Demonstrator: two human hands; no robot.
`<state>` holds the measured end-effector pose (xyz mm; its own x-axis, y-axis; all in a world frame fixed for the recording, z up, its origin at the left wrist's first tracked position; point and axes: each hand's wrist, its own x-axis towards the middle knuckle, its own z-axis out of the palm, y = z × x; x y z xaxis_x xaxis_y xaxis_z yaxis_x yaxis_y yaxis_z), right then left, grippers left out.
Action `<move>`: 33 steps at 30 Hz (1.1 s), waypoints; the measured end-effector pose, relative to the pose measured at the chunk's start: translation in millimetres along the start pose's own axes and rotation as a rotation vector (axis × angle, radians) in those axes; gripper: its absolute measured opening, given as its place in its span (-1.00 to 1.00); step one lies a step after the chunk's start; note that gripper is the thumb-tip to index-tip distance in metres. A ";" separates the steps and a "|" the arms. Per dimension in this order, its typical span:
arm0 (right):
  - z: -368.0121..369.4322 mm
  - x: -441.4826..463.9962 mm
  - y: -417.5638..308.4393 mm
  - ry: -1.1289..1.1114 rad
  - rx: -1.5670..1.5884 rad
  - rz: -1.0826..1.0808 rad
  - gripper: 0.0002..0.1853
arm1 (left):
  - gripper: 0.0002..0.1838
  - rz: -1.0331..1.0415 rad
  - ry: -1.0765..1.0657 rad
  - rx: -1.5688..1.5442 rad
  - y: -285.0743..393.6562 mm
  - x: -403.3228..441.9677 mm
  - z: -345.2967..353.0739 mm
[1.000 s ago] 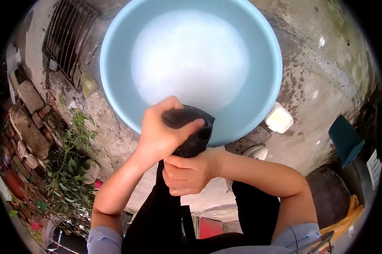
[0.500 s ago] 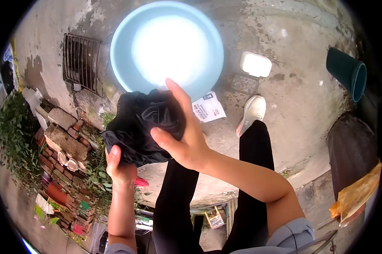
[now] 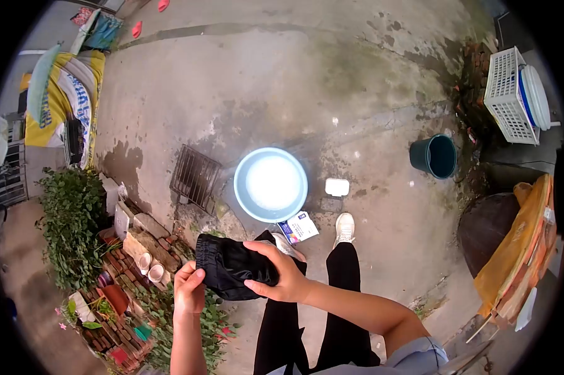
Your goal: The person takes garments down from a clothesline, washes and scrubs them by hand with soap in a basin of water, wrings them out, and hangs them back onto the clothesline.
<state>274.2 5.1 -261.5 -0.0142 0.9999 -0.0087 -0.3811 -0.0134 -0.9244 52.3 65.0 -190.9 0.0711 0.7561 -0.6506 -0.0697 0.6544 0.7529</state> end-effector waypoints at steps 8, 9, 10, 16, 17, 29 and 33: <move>39.2 -5.6 -144.7 -0.350 -0.336 -0.204 -0.21 | -0.81 0.768 0.102 0.579 149.0 -178.3 56.9; 47.7 -7.1 -161.6 -0.383 -0.397 -0.219 -0.17 | -0.79 0.837 0.098 0.604 158.9 -196.6 61.5; 54.6 -9.7 -183.7 -0.387 -0.428 -0.243 -0.17 | -0.77 0.876 0.081 0.606 166.0 -210.4 62.9; 115.5 -24.4 -312.8 -0.182 -0.644 -0.513 0.01 | -0.81 1.168 -0.152 0.682 217.6 -286.2 75.2; 128.3 -27.8 -330.8 -0.231 -0.804 -0.386 -0.05 | -0.82 1.215 -0.190 0.655 221.3 -289.7 77.9; 226.1 66.0 -507.0 0.159 -0.079 -0.848 -0.77 | -0.69 1.417 0.417 0.467 235.0 -343.8 -40.5; 270.6 116.5 -636.0 0.213 -0.264 -1.178 -0.77 | -0.78 1.237 0.523 0.350 180.9 -329.0 -99.7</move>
<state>264.8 127.4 428.6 0.3736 0.3815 0.8455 0.1408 0.8776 -0.4582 -82.9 -64.5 149.5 -0.2361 0.8026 0.5478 0.4425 -0.4131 0.7960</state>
